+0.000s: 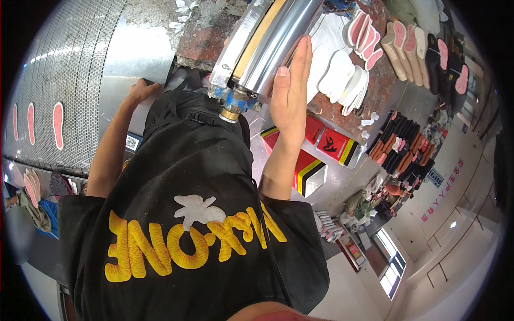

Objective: Apply adhesive to shoe insoles using a rolling machine and place them on a conveyor.

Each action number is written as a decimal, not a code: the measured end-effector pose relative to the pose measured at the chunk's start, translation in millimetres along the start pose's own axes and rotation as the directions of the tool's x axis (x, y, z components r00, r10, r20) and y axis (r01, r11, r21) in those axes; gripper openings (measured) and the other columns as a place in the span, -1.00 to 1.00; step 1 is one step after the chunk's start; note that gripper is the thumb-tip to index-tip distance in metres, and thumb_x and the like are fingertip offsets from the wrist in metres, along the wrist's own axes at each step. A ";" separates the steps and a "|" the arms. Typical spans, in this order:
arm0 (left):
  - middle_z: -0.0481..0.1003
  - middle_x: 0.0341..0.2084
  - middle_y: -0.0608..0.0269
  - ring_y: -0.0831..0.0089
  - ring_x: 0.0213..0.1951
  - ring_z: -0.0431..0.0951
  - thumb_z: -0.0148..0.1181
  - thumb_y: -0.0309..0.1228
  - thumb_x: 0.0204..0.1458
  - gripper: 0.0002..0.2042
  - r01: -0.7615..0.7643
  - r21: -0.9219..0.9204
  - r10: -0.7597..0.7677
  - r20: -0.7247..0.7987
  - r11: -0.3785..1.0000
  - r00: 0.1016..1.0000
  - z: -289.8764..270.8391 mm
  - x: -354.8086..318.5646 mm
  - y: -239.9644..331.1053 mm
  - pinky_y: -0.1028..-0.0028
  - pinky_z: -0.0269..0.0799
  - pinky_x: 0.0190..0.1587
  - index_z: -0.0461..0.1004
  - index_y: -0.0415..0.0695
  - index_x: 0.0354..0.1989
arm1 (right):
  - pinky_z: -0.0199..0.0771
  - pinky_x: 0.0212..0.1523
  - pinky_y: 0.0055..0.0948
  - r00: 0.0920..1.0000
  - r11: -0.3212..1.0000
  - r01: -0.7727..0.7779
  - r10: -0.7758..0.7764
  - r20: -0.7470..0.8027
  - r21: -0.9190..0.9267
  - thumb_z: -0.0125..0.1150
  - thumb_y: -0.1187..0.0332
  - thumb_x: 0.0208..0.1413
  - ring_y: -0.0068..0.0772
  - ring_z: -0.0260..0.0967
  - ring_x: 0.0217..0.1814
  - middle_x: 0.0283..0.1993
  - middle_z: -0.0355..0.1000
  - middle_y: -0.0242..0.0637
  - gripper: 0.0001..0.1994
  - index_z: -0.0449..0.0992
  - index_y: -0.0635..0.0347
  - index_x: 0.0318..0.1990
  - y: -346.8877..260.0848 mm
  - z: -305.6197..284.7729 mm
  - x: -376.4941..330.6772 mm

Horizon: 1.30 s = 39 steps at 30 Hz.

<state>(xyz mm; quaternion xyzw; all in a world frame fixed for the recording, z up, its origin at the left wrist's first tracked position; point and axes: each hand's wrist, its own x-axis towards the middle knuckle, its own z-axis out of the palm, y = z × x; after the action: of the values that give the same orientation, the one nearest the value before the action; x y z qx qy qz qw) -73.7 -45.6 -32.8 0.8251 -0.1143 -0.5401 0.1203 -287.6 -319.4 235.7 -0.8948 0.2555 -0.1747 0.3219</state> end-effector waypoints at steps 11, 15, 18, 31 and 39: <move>0.43 -0.35 0.16 0.44 -0.39 0.40 0.13 -0.02 -0.08 -0.46 -0.047 -0.087 0.053 0.067 0.995 0.996 -2.4 1.6 -12.1 0.45 0.30 -0.45 0.33 -0.27 -0.11 | -0.07 0.27 -0.09 0.989 0.996 -0.087 0.089 -0.122 0.018 -0.08 0.53 0.01 0.18 -0.09 0.32 0.28 0.07 -0.04 -0.53 0.31 0.04 0.14 35.5 -4.5 -34.6; 0.28 -0.64 0.47 0.67 -0.64 0.18 0.08 -0.15 0.02 -0.76 -0.012 -0.070 0.013 0.008 0.997 1.000 3.8 0.2 -7.6 0.60 0.00 -0.67 0.40 -0.07 -0.37 | -0.04 0.27 -0.09 0.968 0.984 -0.151 0.166 -0.189 0.091 -0.10 0.60 -0.03 0.16 -0.06 0.31 0.27 0.09 -0.05 -0.53 0.31 0.17 0.11 47.9 0.3 -53.5; 0.21 -0.72 0.54 0.68 -0.69 0.15 0.06 -0.17 0.02 -0.79 -0.037 -0.071 0.034 -0.041 0.997 0.999 7.4 -6.7 0.1 0.58 0.01 -0.68 0.35 -0.02 -0.51 | 0.04 0.25 -0.15 0.958 0.977 -0.163 0.191 -0.213 0.138 -0.10 0.61 -0.05 0.11 0.02 0.28 0.22 0.16 -0.03 -0.54 0.30 0.25 0.09 56.1 2.7 -63.1; 0.23 -0.74 0.47 0.64 -0.68 0.19 0.16 -0.15 -0.04 -0.71 -0.034 -0.186 0.052 0.092 0.982 0.994 -4.6 -19.3 11.9 0.59 0.10 -0.66 0.28 -0.09 -0.51 | 0.39 -0.06 -0.42 0.979 0.933 -0.151 0.188 -0.082 0.327 -0.12 0.63 -0.02 -0.13 0.38 0.01 0.03 0.36 -0.02 -0.63 0.39 0.35 0.00 84.5 25.8 -86.1; 0.24 -0.81 0.42 0.62 -0.74 0.18 0.16 -0.22 -0.04 -0.69 -0.211 -0.177 0.216 0.007 0.961 0.976 6.5 1.7 -17.4 0.55 0.07 -0.69 0.24 -0.10 -0.65 | 0.34 -0.09 -0.10 0.585 0.578 -0.805 0.733 -0.349 -0.134 0.27 0.22 -0.16 0.09 0.26 -0.07 -0.12 0.28 0.14 -0.45 0.26 0.50 -0.11 213.8 80.0 -65.4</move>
<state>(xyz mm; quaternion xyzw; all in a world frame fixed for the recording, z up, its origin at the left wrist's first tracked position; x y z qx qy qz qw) -78.0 -30.3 -42.4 0.7870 -0.1563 -0.5426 0.2484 -376.0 -384.8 25.2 -0.6975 0.6817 -0.0920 0.2009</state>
